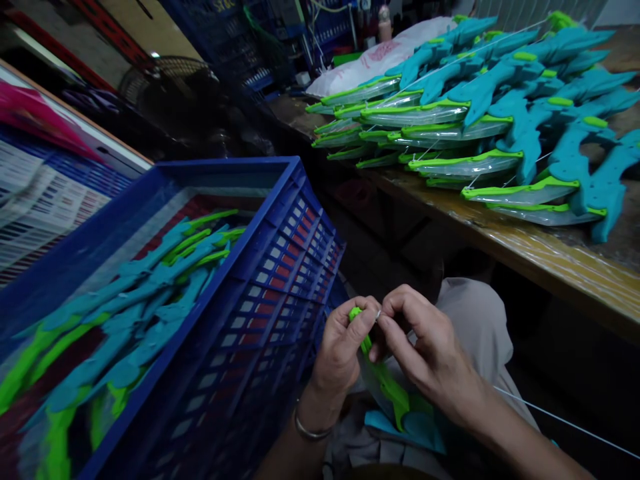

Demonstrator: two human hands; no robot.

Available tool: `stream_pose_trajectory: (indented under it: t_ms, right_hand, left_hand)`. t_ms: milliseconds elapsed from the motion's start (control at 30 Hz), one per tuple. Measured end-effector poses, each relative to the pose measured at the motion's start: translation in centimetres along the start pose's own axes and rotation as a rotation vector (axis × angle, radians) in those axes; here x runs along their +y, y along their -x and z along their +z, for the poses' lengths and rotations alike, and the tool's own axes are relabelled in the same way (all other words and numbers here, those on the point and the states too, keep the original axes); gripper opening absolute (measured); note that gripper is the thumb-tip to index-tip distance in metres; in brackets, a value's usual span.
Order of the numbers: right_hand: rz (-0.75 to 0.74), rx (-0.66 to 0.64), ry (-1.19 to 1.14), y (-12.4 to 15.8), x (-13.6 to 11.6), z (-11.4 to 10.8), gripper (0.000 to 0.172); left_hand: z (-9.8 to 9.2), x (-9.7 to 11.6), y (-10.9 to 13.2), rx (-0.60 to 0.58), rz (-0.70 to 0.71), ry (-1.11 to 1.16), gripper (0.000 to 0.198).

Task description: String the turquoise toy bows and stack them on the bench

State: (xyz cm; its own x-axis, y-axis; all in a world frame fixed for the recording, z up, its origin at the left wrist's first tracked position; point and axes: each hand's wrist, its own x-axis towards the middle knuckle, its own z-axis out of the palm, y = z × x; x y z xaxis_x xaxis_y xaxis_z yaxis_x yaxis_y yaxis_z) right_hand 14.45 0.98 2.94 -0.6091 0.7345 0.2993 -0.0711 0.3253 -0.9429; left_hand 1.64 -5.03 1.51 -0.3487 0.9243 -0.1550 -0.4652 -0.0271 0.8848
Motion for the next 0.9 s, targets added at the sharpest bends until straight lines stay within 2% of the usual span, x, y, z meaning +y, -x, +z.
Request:
stream_pose_trajectory:
  t_ms: [167, 267, 367, 500, 667, 800, 900]
  right_hand:
    - [0.257, -0.063, -0.399, -0.2, -0.2, -0.5, 0.026]
    - [0.267, -0.076, -0.452, -0.2, -0.4, -0.9, 0.027]
    - [0.179, -0.044, -0.295, 0.1, -0.3, -1.0, 0.016]
    - [-0.043, 0.024, -0.01, 0.0, 0.1, -0.6, 0.003]
    - [-0.134, -0.006, 0.235, -0.1, -0.6, -1.7, 0.012]
    - [-0.128, -0.058, 0.514, 2.0, -2.0, -3.8, 0.016]
    - [-0.18, -0.059, 0.758, 3.8, -3.2, -4.0, 0.023]
  left_hand:
    - [0.0, -0.2, -0.1, -0.077, -0.002, 0.043, 0.035]
    - [0.1, -0.1, -0.2, -0.088, -0.007, 0.042, 0.036]
    - [0.2, -0.1, -0.2, -0.066, -0.008, 0.022, 0.036]
    - [0.3, -0.2, -0.1, -0.02, -0.023, 0.014, 0.036]
    - [0.4, -0.2, -0.1, -0.085, 0.003, -0.019, 0.034]
    - [0.4, -0.1, -0.4, -0.113, 0.03, 0.013, 0.035]
    - [1.0, -0.4, -0.5, -0.235, 0.038, 0.052, 0.033]
